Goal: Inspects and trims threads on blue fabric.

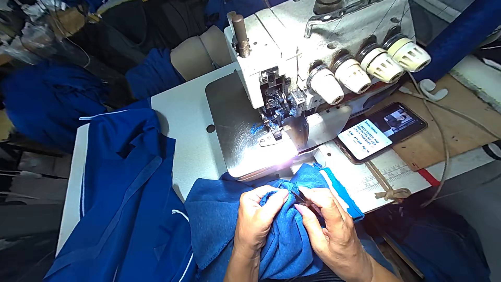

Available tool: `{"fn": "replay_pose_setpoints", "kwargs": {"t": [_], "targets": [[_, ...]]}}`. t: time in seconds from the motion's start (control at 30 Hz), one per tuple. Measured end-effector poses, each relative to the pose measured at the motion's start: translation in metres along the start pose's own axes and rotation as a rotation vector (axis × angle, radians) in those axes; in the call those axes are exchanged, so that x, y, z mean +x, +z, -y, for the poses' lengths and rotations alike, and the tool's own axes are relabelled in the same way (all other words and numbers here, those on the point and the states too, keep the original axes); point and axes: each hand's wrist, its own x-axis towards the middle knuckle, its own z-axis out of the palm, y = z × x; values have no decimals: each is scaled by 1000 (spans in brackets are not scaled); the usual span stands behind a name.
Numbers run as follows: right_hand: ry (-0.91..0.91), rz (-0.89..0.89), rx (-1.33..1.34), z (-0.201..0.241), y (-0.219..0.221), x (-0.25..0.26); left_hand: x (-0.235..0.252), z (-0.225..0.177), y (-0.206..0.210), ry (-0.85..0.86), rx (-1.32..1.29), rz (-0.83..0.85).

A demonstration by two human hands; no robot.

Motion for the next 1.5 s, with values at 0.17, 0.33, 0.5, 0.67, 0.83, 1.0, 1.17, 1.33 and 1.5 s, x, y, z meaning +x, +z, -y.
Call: {"fn": "replay_pose_setpoints", "kwargs": {"t": [0.17, 0.33, 0.5, 0.67, 0.83, 1.0, 1.17, 1.33, 1.5], "targets": [[193, -48, 149, 2, -6, 4, -1, -2, 1, -9, 24, -25], [149, 112, 159, 14, -17, 8, -1, -1, 1, -8, 22, -31], [167, 139, 107, 13, -16, 9, -1, -1, 2, 2, 14, -34], [174, 136, 105, 12, -16, 9, -1, -2, 2, -9, 11, -32], [181, 140, 109, 13, -15, 9, -1, -1, 2, 7, 22, -34], [176, 119, 106, 14, -12, 8, -1, -1, 1, 24, 44, -27], [87, 55, 44, 10, -3, 0, 0, 0, 0, 20, 42, -11], [81, 50, 71, 7, -1, 0, 0, -1, 1, 1, 21, -21], [256, 13, 261, 8, 0, 2, 0, 1, -2, 27, 44, 37]]}}
